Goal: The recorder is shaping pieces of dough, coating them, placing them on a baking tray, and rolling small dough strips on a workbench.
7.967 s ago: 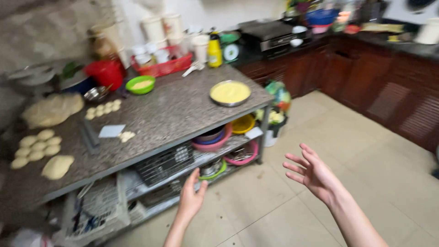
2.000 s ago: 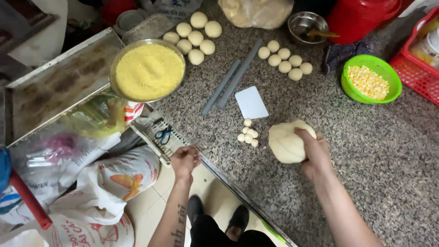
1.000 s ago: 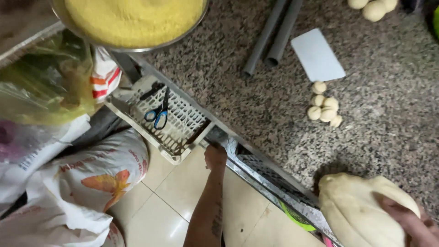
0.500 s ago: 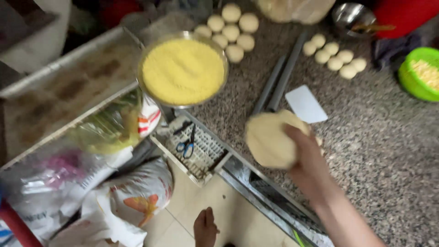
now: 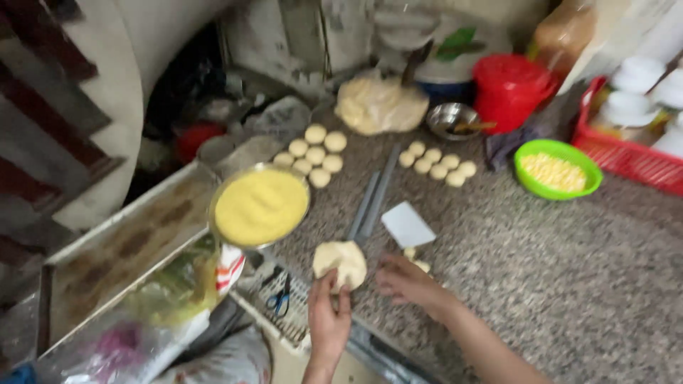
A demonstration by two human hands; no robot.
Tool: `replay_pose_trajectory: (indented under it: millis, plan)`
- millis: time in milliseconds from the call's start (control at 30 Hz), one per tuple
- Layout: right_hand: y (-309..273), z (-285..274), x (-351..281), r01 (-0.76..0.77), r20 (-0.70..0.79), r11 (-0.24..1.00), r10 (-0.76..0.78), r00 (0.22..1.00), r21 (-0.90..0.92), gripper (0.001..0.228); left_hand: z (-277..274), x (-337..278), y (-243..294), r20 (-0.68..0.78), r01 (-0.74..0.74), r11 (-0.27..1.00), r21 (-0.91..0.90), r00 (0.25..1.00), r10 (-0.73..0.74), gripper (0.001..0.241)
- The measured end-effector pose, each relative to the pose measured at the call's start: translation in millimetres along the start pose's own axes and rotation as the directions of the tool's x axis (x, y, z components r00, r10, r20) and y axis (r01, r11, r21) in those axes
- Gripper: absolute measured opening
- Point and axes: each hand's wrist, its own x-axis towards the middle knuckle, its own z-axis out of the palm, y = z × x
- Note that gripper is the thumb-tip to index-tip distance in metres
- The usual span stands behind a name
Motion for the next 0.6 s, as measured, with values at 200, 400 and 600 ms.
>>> replay_pose_trajectory:
  millis: [200, 400, 600]
  plan:
    - [70.2, -130.7, -25.8, 0.005, -0.052, 0.991, 0.002, 0.999, 0.135, 0.055, 66.6, 69.3, -0.6, 0.176, -0.117, 0.966, 0.230, 0.981, 0.077, 0.038]
    - [123.6, -237.6, -22.2, -0.005, -0.174, 0.982, 0.038, 0.984, 0.186, 0.047, 112.9, 86.8, 2.3, 0.273, -0.056, 0.810, 0.584, 0.953, -0.130, 0.057]
    - [126.1, -268.4, -23.3, 0.056, -0.237, 0.973, -0.002, 0.971, 0.222, 0.045, 118.1, 97.1, 23.9, 0.269, -0.069, 0.549, 0.833, 0.918, -0.293, 0.068]
